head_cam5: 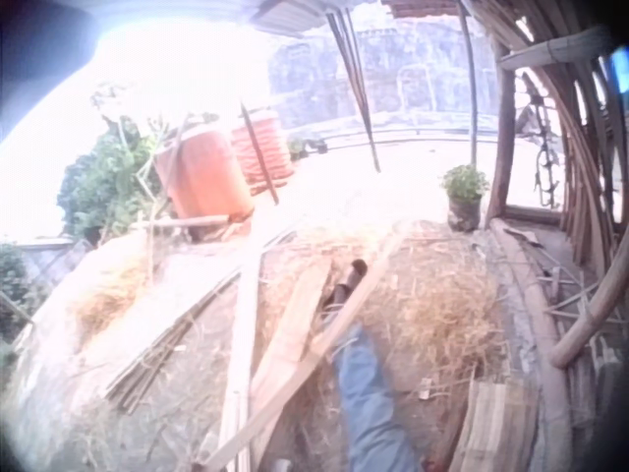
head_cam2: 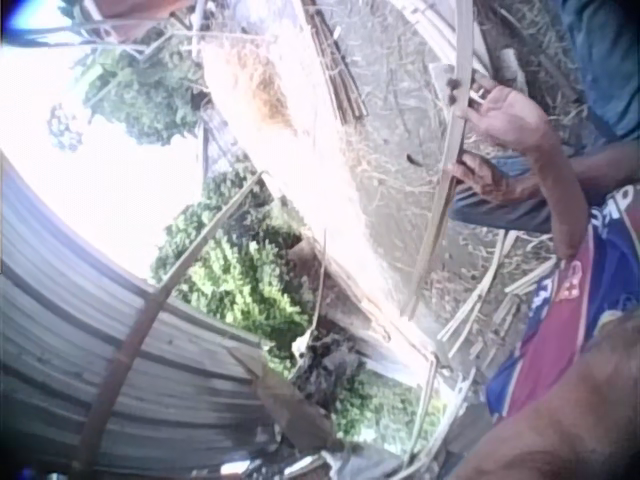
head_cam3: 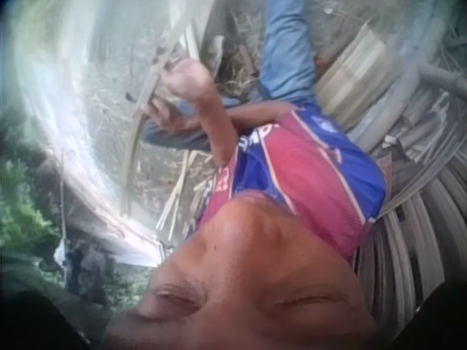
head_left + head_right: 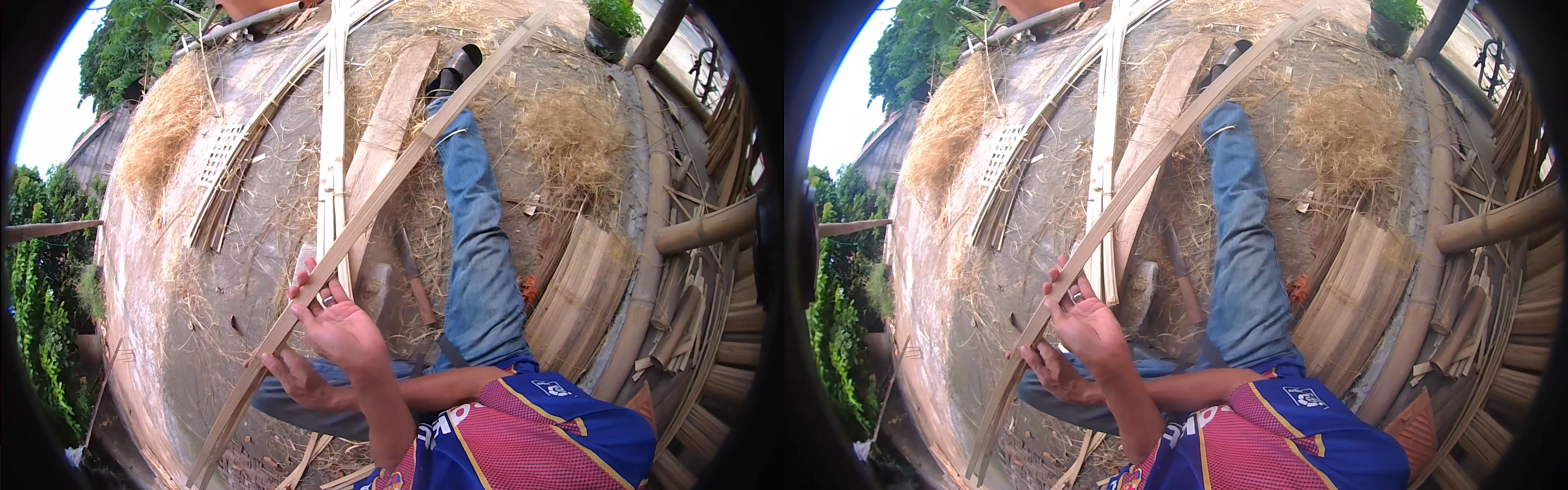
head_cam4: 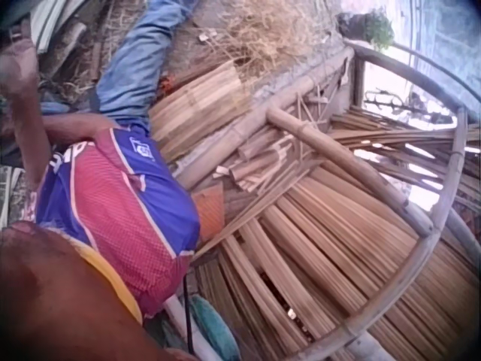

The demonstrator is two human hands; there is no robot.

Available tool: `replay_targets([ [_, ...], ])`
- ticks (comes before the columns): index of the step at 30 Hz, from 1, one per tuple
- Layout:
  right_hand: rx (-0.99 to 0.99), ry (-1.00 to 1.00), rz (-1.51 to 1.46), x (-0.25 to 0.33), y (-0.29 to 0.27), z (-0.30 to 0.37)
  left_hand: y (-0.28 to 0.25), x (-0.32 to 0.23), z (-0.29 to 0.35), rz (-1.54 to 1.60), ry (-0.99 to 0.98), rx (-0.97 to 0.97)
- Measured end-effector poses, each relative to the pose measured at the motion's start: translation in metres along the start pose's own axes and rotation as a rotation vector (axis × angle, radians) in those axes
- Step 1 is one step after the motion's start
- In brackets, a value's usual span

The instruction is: The person sits on the ground and splits long bamboo strips into thinner slats by hand. They repeatedly peel and separate the strips, then bundle them together.

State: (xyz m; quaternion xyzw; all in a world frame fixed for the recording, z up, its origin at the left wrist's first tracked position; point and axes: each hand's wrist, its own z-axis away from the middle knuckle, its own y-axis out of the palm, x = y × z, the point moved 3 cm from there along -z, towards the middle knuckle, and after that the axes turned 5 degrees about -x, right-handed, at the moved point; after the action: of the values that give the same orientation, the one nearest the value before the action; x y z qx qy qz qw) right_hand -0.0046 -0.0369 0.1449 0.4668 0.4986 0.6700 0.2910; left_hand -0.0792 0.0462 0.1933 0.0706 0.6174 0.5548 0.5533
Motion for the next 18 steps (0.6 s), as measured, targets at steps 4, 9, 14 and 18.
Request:
replay_targets([
  [4, -0.049, -0.065, -0.021, 0.0, 0.007, -0.006, 0.007, -0.001, 0.014, -0.065, -0.008, 0.049],
  [9, -0.082, -0.32, 0.098, 0.064, -0.004, -0.05, 0.004, -0.07, 0.035, -0.495, -0.488, 0.803],
  [14, 0.005, -0.408, 0.393, 0.17, -0.028, -0.093, -0.03, -0.194, 0.033, -1.624, 0.624, 0.613],
  [18, 0.047, -0.413, 0.532, 0.221, -0.03, -0.123, -0.077, -0.19, 0.032, -2.133, 0.425, 0.623],
])
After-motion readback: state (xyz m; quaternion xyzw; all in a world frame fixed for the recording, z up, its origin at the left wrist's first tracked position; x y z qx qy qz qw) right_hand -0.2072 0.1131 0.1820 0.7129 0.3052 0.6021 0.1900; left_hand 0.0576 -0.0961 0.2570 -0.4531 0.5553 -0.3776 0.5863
